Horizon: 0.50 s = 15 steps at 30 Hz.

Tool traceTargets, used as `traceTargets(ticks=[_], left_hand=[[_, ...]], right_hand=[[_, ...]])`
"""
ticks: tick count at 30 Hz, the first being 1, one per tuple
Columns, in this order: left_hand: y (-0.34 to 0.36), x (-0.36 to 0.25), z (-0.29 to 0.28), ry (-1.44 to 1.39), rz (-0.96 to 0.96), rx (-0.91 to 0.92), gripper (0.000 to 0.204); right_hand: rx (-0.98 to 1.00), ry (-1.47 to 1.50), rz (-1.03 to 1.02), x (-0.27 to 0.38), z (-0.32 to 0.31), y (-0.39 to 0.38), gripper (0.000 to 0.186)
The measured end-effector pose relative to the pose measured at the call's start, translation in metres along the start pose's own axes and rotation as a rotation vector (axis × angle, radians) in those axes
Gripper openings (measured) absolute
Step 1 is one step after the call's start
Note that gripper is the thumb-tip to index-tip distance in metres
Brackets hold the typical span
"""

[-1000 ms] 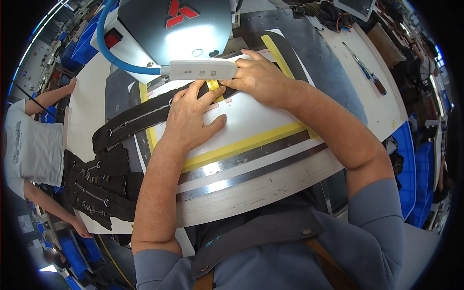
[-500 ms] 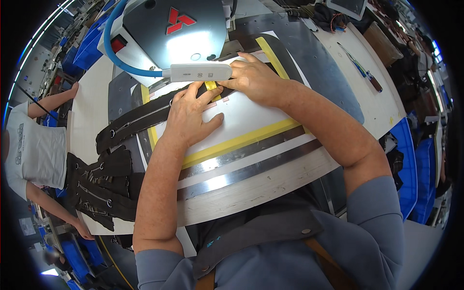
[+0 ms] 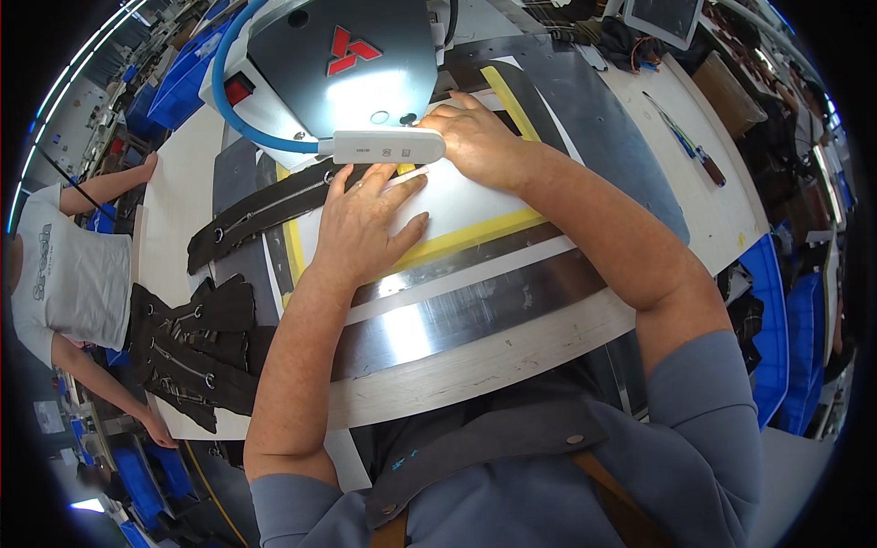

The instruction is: Sewing zippers and components onto leather bag parts using an industrial sewing machine.

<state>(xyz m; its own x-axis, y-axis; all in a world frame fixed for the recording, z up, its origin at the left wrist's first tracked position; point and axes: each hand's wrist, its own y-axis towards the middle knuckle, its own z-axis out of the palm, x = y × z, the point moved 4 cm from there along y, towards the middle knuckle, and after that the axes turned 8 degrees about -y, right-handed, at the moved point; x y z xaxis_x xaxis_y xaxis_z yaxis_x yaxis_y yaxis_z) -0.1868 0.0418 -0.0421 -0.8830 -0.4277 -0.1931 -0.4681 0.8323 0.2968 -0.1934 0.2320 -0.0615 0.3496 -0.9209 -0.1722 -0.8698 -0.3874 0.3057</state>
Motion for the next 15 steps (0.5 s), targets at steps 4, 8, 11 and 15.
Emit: traceTargets(ticks=[4,8,11,15], left_hand=[[-0.001,0.004,0.002,-0.061,-0.048,-0.029,0.045],[-0.004,0.014,0.000,-0.074,-0.077,-0.090,0.042],[-0.005,0.031,-0.004,-0.140,-0.123,-0.139,0.036],[-0.004,0.064,-0.008,-0.059,-0.265,-0.287,0.033]], right_hand=[[0.030,0.000,0.036,-0.006,0.004,0.006,0.036],[0.034,0.000,0.050,-0.009,0.006,0.010,0.037],[0.015,-0.001,0.063,-0.009,0.005,0.010,0.036],[0.062,0.024,0.113,-0.007,0.008,0.008,0.040]])
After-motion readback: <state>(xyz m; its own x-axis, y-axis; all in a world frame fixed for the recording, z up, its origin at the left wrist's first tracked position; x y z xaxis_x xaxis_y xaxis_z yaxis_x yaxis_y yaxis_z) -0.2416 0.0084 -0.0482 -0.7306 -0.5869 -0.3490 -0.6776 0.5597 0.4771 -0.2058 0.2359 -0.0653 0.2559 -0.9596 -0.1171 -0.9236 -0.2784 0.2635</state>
